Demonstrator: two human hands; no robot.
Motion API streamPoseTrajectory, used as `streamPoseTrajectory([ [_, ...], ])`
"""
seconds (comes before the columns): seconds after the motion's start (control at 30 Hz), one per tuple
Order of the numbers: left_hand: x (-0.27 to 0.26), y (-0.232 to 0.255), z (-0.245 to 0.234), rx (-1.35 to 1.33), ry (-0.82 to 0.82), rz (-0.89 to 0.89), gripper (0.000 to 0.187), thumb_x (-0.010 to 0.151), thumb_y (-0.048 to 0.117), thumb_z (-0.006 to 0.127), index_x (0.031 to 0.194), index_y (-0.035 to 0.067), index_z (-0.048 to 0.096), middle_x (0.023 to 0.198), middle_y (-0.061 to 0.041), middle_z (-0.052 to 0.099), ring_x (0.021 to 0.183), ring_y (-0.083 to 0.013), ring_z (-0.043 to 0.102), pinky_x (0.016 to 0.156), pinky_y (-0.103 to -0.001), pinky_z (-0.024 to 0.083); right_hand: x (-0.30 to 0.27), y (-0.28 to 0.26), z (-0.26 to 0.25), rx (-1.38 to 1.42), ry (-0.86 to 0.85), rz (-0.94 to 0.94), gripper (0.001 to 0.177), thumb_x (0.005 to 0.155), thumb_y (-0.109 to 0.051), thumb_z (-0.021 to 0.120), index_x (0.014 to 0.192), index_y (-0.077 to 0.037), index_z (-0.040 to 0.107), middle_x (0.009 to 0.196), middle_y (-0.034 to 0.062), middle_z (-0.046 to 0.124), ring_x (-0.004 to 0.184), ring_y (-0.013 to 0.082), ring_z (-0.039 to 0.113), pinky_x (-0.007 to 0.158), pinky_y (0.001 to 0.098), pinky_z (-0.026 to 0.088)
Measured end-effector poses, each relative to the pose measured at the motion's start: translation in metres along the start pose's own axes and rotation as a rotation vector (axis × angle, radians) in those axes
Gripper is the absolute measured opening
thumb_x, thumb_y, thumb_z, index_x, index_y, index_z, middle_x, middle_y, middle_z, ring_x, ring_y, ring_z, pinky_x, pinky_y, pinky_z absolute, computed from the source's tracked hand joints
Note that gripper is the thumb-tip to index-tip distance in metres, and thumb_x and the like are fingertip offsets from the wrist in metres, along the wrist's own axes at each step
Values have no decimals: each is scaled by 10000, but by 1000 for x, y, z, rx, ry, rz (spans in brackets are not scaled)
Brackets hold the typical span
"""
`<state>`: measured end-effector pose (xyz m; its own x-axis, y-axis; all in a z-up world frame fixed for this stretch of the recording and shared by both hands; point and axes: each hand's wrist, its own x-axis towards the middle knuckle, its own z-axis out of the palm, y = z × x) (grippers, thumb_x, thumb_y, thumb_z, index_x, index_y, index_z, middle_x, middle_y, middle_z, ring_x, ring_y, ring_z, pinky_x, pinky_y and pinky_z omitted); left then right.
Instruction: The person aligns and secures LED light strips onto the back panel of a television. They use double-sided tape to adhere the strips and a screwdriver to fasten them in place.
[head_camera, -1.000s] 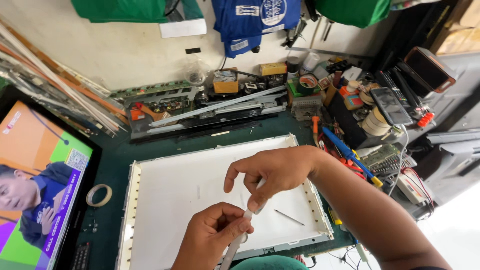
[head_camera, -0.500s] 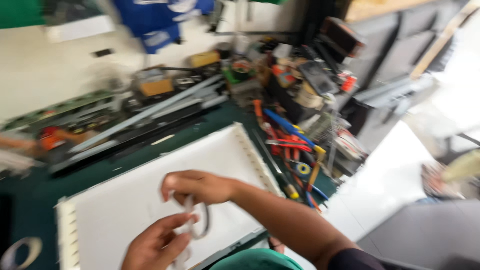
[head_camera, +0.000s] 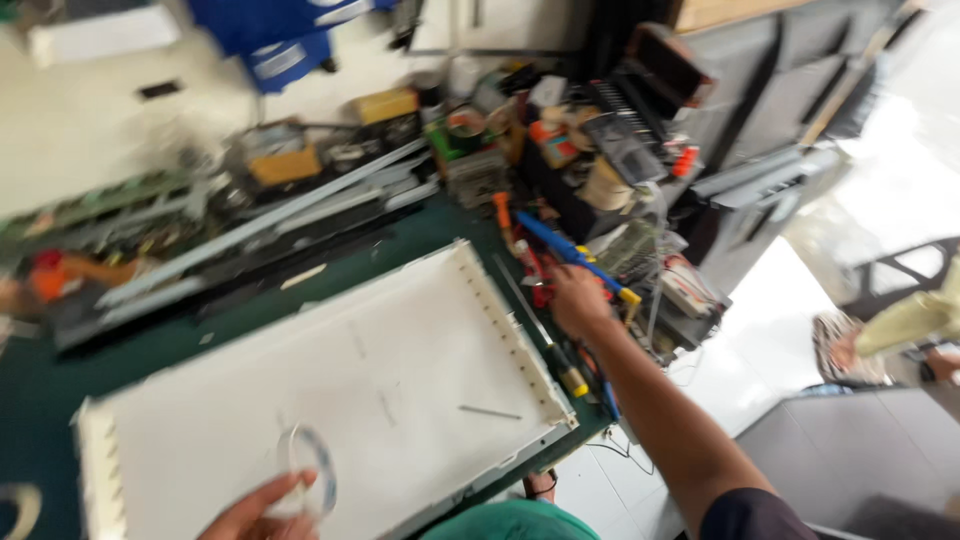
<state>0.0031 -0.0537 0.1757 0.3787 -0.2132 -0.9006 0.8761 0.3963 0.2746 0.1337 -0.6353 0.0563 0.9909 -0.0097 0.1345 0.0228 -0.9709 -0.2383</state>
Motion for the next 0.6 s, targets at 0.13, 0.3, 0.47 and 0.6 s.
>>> streamPoseTrajectory([
  [0.13,-153,-56,123,530,393,802,355,872,44,845,1216,67,930,915,-97,883,755,-178,705,691,-323,554,-5,53,13,-212,-3,-99,714,864,-269,672,1569,-278,558,1410,58,680,1248,384,631,998,517,525],
  [0.3,-150,-54,124,602,124,988,375,889,181,803,1257,162,876,1136,33,893,815,-95,709,628,-272,619,-4,31,-15,-132,-130,55,521,980,-351,664,1498,-343,617,1441,61,641,1394,388,564,1082,568,422],
  [0.47,-165,-46,137,666,65,912,400,920,140,745,1296,239,839,1043,53,831,879,-60,694,646,-230,566,-45,-81,-104,290,241,-110,564,996,-294,712,1473,-13,605,1337,208,606,1170,372,616,843,544,539],
  [0.6,-169,-42,143,686,119,786,427,934,190,754,1335,311,834,898,13,761,732,-114,630,739,-264,590,-103,-176,-159,395,198,-265,425,964,-241,764,1377,-149,729,1271,58,793,942,155,752,818,323,602],
])
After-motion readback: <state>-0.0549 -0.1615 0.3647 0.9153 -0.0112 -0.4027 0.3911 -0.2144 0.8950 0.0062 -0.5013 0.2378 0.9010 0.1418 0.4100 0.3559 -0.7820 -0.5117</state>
